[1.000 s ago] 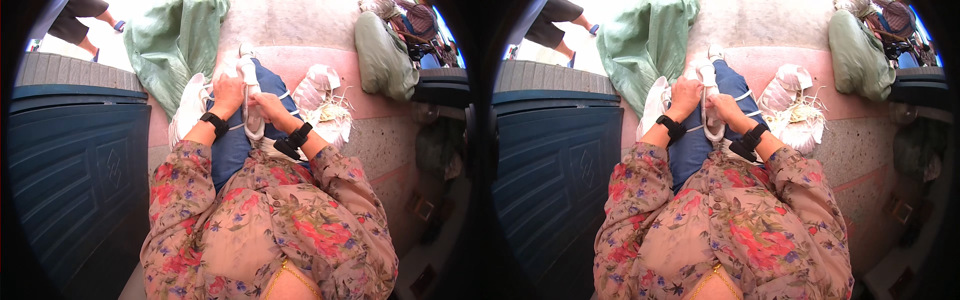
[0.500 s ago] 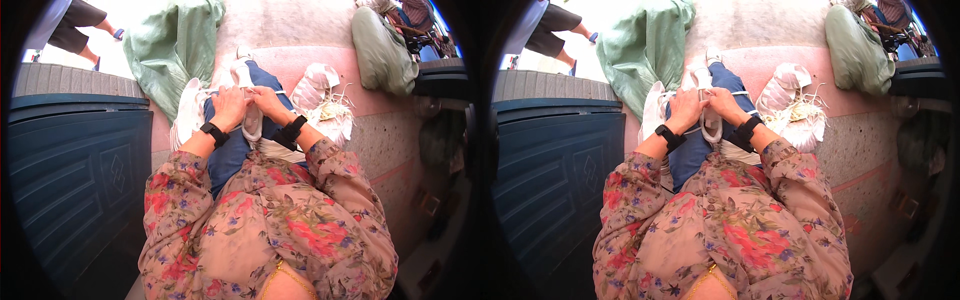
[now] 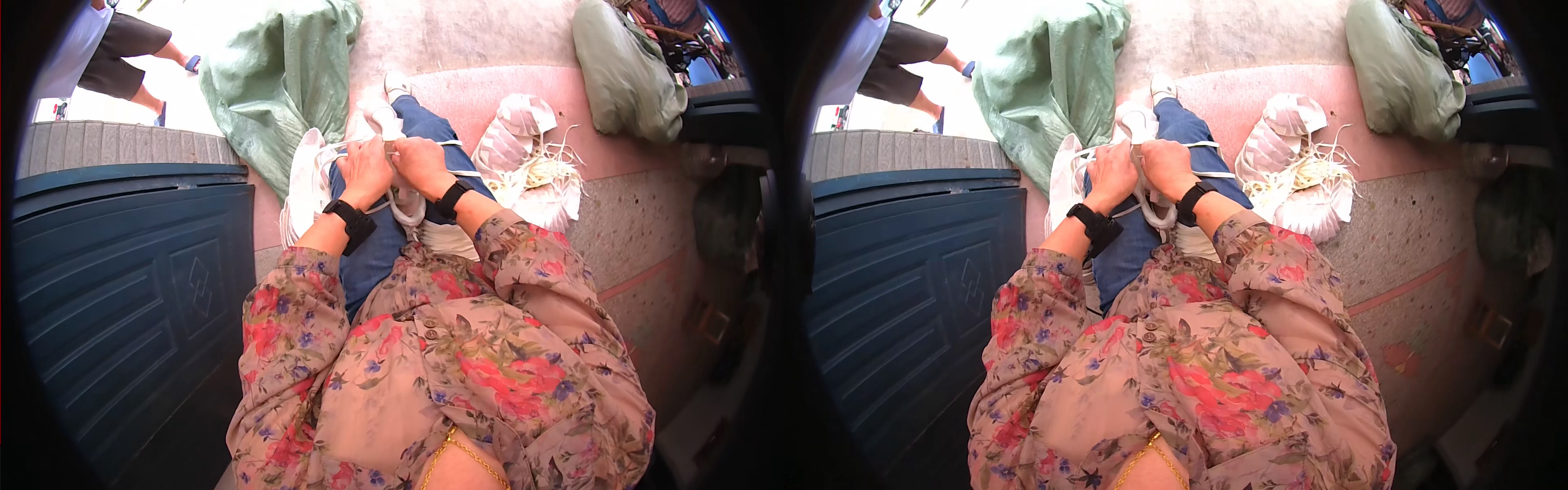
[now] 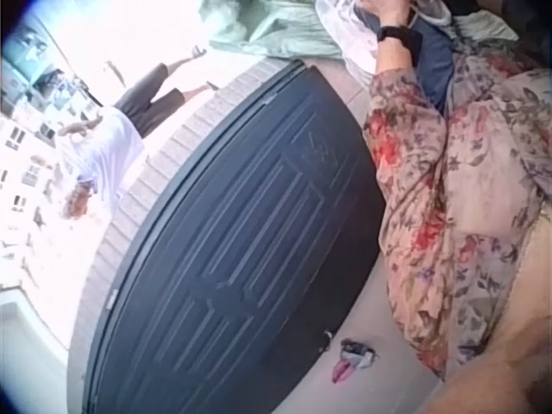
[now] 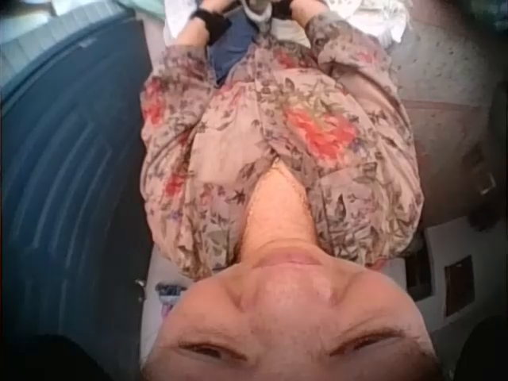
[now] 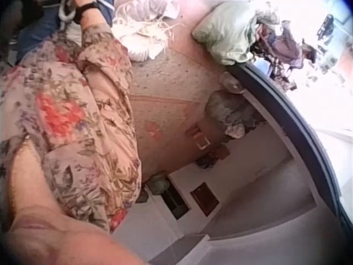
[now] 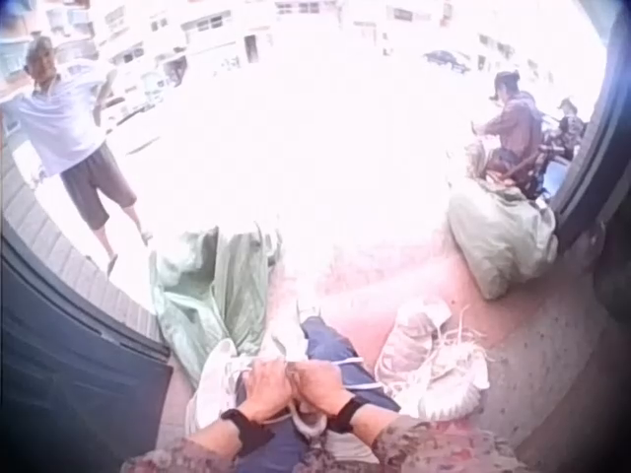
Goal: The recorder is lacing a pair of white sneakers while sitting down.
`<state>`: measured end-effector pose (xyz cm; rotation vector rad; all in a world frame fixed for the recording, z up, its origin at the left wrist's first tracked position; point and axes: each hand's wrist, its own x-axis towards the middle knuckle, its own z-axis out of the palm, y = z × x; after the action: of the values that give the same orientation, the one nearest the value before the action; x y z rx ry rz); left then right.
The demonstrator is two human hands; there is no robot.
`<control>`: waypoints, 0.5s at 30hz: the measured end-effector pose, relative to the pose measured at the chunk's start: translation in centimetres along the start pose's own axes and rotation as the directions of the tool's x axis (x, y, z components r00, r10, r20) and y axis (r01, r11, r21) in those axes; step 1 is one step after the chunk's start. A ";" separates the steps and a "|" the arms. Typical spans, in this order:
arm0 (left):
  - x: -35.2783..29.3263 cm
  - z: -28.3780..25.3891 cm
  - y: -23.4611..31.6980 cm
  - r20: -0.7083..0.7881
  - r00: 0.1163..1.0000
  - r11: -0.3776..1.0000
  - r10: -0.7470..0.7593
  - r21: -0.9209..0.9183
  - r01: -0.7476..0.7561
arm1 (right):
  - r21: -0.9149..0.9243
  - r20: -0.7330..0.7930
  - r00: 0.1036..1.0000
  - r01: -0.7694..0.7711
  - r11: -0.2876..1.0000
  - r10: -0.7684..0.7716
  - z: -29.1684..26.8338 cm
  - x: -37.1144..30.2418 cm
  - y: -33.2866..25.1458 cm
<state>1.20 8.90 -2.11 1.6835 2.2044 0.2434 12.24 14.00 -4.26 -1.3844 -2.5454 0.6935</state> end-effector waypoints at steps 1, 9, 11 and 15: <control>0.0 0.0 -0.1 0.002 1.000 1.000 0.001 0.001 -0.001 | 0.017 0.004 1.000 -0.020 1.000 0.020 -0.1 0.0 -0.1; 0.1 -0.4 -0.4 0.073 0.997 0.998 0.031 -0.064 -0.026 | 0.032 0.036 0.999 0.029 0.999 -0.030 -0.4 0.5 -0.2; 0.1 0.0 -0.7 0.046 0.999 0.995 0.013 -0.095 -0.008 | 0.008 0.145 0.988 0.052 0.999 -0.053 -0.4 0.7 -0.5; 0.1 0.1 -0.4 0.035 0.999 0.992 -0.038 -0.116 0.042 | 0.001 0.104 0.983 0.153 0.988 -0.152 -1.0 0.3 -0.4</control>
<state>0.85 8.84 -2.39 1.5689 2.1541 0.3250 12.12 14.38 -3.26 -1.1683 -2.7007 0.7478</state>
